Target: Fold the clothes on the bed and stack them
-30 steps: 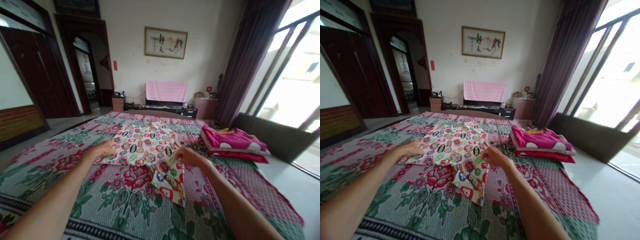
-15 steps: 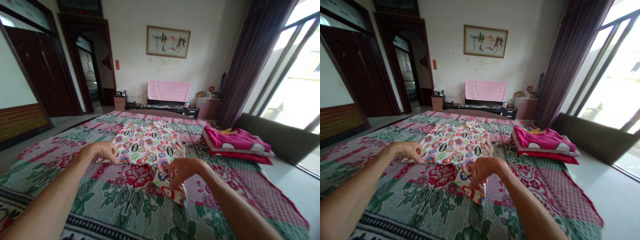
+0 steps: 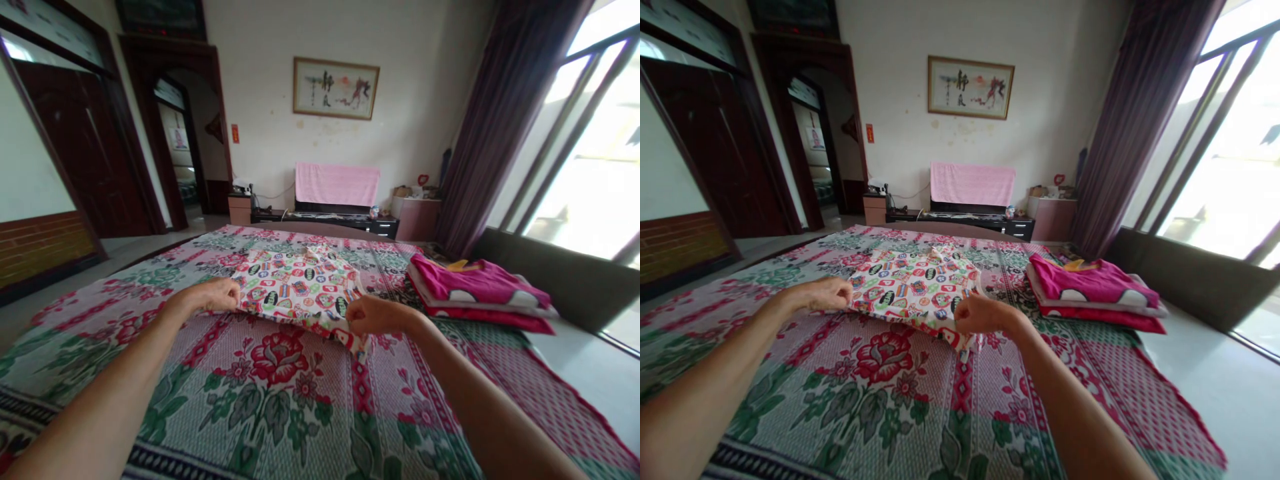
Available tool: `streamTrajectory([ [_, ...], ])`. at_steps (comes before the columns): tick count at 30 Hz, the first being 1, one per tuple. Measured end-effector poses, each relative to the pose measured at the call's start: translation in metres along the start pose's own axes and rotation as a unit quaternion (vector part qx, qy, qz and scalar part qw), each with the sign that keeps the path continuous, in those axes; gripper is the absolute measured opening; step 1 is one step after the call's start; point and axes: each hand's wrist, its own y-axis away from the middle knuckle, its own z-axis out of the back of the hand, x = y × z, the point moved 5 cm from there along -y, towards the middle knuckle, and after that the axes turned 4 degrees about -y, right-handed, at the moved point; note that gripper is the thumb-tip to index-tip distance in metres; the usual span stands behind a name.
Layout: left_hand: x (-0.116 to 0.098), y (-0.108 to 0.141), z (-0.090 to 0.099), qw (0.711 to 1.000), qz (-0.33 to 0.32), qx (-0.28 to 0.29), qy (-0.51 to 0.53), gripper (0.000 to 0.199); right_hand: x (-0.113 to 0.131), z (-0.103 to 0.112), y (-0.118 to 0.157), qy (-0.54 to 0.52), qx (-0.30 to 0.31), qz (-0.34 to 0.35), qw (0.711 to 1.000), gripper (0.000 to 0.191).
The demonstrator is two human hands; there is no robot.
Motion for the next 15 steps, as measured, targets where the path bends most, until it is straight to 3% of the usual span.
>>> streamTrajectory([
  [4, 0.013, -0.013, 0.008, 0.999, 0.023, -0.024, 0.031, 0.032, -0.034, 0.017, -0.022, -0.179, -0.074, -0.017, 0.981, 0.010],
  [7, 0.025, -0.026, 0.002, 0.998, 0.051, -0.030, 0.023, 0.033, -0.059, 0.011, -0.035, -0.285, -0.073, -0.050, 0.954, 0.018],
  [11, 0.042, -0.045, -0.010, 0.997, 0.062, -0.044, 0.025, 0.035, -0.079, 0.010, -0.051, -0.281, -0.094, -0.073, 0.952, 0.019],
  [13, 0.048, -0.054, -0.011, 0.993, 0.084, -0.062, 0.051, 0.036, -0.083, 0.020, -0.060, -0.276, -0.146, -0.081, 0.947, 0.019],
  [15, 0.052, -0.061, -0.004, 0.981, 0.123, -0.122, 0.082, 0.040, -0.084, 0.034, -0.069, -0.292, -0.227, -0.083, 0.925, 0.023],
])
